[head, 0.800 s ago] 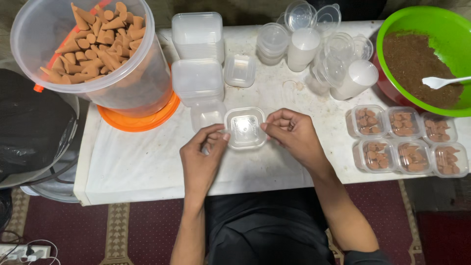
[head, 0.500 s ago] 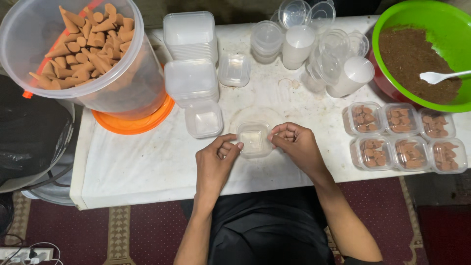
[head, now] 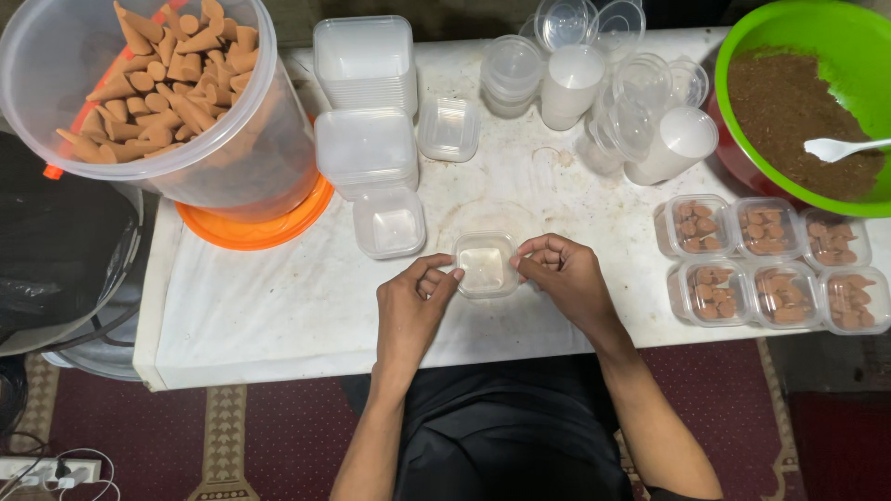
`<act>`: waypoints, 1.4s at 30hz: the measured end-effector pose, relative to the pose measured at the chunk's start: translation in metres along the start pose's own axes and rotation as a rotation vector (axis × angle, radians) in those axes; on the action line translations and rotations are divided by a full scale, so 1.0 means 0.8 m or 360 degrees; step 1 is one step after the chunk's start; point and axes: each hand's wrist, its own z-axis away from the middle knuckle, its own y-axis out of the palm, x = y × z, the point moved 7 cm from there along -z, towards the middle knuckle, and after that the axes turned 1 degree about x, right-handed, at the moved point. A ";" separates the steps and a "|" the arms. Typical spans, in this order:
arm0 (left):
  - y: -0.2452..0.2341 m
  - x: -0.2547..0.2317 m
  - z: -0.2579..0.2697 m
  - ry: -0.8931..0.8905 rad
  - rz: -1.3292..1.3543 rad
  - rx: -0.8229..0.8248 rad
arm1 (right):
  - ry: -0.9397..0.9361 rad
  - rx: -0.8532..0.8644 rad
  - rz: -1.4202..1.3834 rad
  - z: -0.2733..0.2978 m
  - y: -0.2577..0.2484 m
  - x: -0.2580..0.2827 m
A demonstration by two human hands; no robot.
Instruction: The person picks up incense cones from a large container by hand and places them into individual plastic containers, arranging them neatly inside.
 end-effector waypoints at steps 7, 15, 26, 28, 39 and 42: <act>-0.052 -0.024 0.020 0.0078 -0.0146 -0.0198 | -0.0095 -0.0034 0.0056 -0.013 -0.023 0.027; -0.157 -0.088 0.037 0.0586 -0.0163 -0.0394 | -0.0596 0.0013 0.0179 -0.028 -0.019 0.155; -0.316 -0.177 -0.043 0.1342 -0.1252 -0.0578 | -0.1625 0.0491 0.0673 -0.030 0.140 0.368; -0.337 -0.177 -0.082 0.1189 -0.1408 -0.0487 | -0.1880 0.0558 0.0714 -0.042 0.183 0.388; -0.342 -0.152 -0.141 -0.0435 -0.1858 0.0386 | -0.1036 0.0887 0.1805 -0.188 0.353 0.349; -0.335 -0.162 -0.135 -0.0410 -0.1723 0.0329 | -0.0851 0.0917 0.2128 -0.198 0.359 0.342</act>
